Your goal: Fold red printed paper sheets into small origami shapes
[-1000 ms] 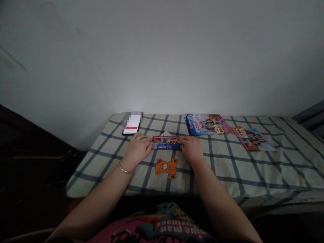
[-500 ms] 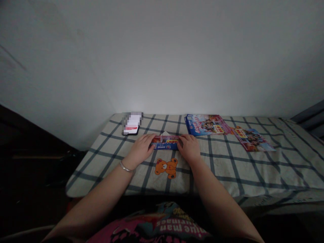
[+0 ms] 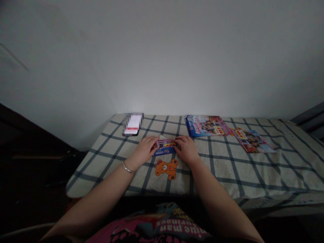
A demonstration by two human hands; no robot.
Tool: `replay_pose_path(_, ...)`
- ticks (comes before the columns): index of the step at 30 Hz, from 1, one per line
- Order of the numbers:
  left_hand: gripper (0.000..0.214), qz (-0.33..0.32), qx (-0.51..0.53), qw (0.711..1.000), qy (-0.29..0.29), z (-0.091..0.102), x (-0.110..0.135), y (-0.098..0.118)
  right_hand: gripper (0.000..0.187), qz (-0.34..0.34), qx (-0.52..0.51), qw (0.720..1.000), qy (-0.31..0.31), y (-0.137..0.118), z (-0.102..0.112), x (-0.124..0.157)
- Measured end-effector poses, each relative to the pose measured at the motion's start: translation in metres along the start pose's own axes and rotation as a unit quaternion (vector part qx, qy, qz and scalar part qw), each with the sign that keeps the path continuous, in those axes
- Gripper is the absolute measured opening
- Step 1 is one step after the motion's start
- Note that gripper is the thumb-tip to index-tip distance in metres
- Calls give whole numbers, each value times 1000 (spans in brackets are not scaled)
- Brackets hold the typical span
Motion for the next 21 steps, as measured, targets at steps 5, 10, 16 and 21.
replay_pose_path(5, 44, 23, 64, 997, 34, 0, -2, -3, 18, 4, -23, 1000, 15, 3, -5, -2)
replay_pose_path(10, 48, 50, 99, 989, 94, 3, 0, -7, 13, -4, -61, 998, 11, 4, -6, -3)
replay_pose_path(16, 23, 28, 56, 989, 133, 12, 0, -6, 8, -49, -97, 993, 54, 8, 1, -3)
replay_pose_path(21, 16, -1, -16, 984, 176, 26, 3, 0, 10, 5, -91, 988, 121, 0, 15, 4)
Point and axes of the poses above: each hand's wrist, its own x-axis away from the middle knuckle, its own z-axis out of the back of the hand, y = z × x, the point moved 4 cm from there along -x, towards the middle knuckle, and after that the axes turned 11 degrees about -z, right-handed, at the moved point
